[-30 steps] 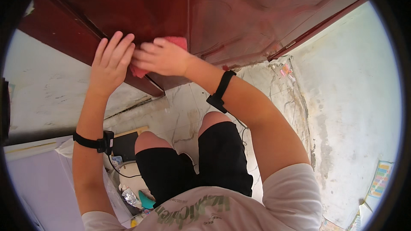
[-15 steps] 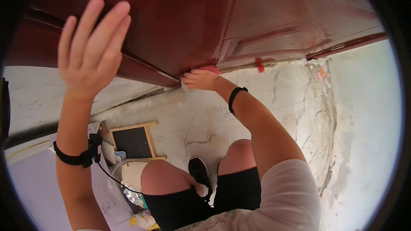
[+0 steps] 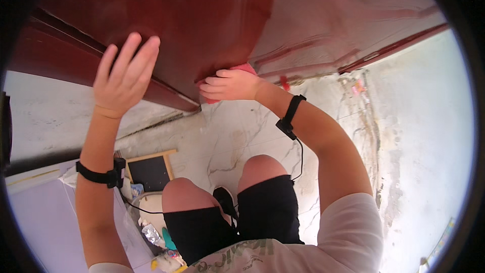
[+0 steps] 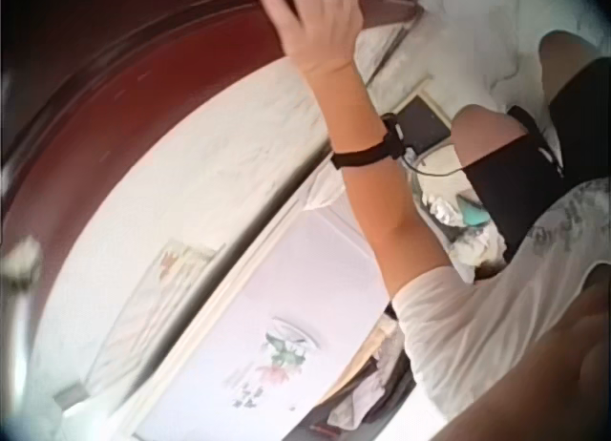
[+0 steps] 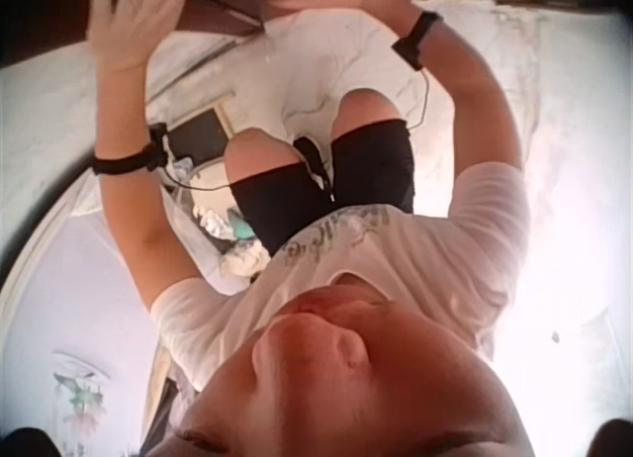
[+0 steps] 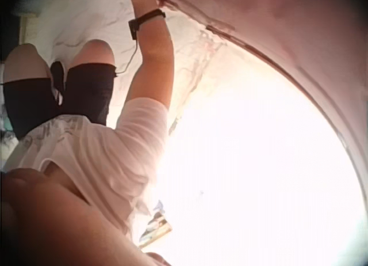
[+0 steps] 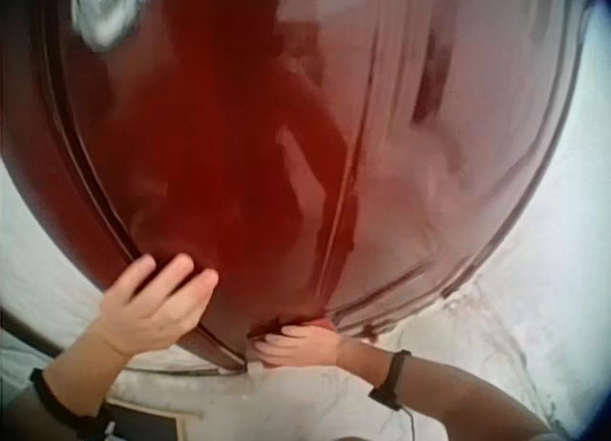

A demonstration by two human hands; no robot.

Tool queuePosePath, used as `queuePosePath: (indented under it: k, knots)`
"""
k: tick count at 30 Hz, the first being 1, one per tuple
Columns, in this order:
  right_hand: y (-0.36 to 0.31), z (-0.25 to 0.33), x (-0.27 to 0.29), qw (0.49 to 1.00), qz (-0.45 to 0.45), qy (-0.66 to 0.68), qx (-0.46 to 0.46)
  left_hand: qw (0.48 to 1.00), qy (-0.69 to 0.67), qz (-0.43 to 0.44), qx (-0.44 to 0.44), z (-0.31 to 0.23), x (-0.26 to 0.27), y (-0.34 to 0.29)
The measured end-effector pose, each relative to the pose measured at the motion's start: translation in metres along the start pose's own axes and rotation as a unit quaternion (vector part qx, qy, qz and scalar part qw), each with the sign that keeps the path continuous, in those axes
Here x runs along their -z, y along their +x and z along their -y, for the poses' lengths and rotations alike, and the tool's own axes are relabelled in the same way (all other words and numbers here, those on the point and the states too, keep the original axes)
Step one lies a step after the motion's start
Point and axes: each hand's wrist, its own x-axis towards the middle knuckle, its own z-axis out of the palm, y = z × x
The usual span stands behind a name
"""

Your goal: Cleaning a red wooden door with a pink cloth.

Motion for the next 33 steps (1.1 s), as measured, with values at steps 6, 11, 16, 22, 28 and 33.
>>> queuePosePath:
  k: [6, 11, 16, 22, 28, 33]
  knots:
    - [0.039, -0.157, 0.186, 0.984, -0.111, -0.112, -0.077, 0.999, -0.038, 0.029, -0.027, 0.004, -0.002, -0.010]
    - [0.040, -0.238, 0.274, 0.948, -0.201, -0.120, -0.215, 0.998, -0.012, 0.031, -0.049, 0.006, -0.003, -0.010]
    - [0.077, -0.201, 0.226, 0.833, -0.386, -0.077, -0.390, 0.994, -0.042, 0.068, -0.070, 0.004, -0.003, -0.010]
    - [0.066, -0.211, 0.224, 0.855, -0.386, -0.069, -0.339, 0.993, -0.070, 0.086, -0.049, 0.001, 0.005, -0.006]
    - [0.055, -0.211, 0.223, 0.855, -0.376, -0.096, -0.343, 0.995, 0.046, 0.083, 0.025, 0.047, 0.040, 0.058]
    - [0.057, -0.210, 0.228, 0.863, -0.357, -0.076, -0.349, 0.991, 0.049, 0.118, -0.034, 0.072, 0.042, 0.054]
